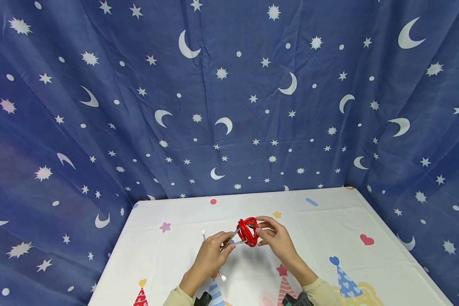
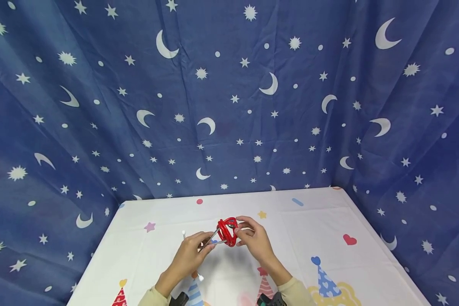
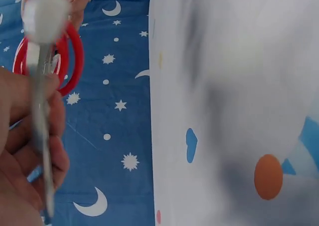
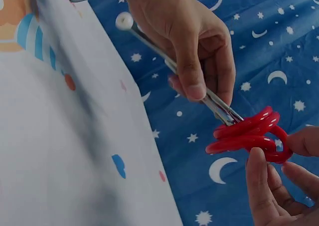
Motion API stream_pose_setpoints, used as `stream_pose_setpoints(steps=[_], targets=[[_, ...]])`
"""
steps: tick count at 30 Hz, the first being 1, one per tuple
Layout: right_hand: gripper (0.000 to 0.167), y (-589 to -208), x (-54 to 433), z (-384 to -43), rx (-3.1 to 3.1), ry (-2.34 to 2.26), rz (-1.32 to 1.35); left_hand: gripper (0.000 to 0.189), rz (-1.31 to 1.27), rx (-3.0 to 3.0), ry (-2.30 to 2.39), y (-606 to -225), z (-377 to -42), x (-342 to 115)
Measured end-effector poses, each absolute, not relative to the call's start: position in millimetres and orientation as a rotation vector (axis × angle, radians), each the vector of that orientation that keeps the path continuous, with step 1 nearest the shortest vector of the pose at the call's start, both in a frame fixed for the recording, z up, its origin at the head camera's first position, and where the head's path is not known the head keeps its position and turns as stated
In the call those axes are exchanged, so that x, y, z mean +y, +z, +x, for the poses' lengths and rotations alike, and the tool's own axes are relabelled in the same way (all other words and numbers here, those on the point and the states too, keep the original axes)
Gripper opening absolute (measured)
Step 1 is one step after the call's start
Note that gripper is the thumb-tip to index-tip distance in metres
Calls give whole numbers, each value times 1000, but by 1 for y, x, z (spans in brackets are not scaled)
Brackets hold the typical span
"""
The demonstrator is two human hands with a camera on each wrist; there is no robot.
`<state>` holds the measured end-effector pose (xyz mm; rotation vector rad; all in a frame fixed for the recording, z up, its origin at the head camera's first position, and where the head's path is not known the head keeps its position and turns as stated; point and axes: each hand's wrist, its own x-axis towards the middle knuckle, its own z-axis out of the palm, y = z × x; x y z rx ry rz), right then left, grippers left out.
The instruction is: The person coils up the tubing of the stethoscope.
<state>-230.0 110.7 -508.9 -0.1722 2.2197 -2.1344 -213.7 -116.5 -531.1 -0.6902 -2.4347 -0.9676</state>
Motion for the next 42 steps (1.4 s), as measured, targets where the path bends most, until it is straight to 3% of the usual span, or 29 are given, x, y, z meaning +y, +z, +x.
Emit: stream_pose_setpoints(steps=[13, 42], targets=[[41, -526, 105, -254, 2251, -2122, -69, 29, -552, -2613, -1205, -549, -250, -117], [40, -570, 102, -301, 2007, -2232, 98, 29, -414, -2691, -1544, -578, -287, -119]])
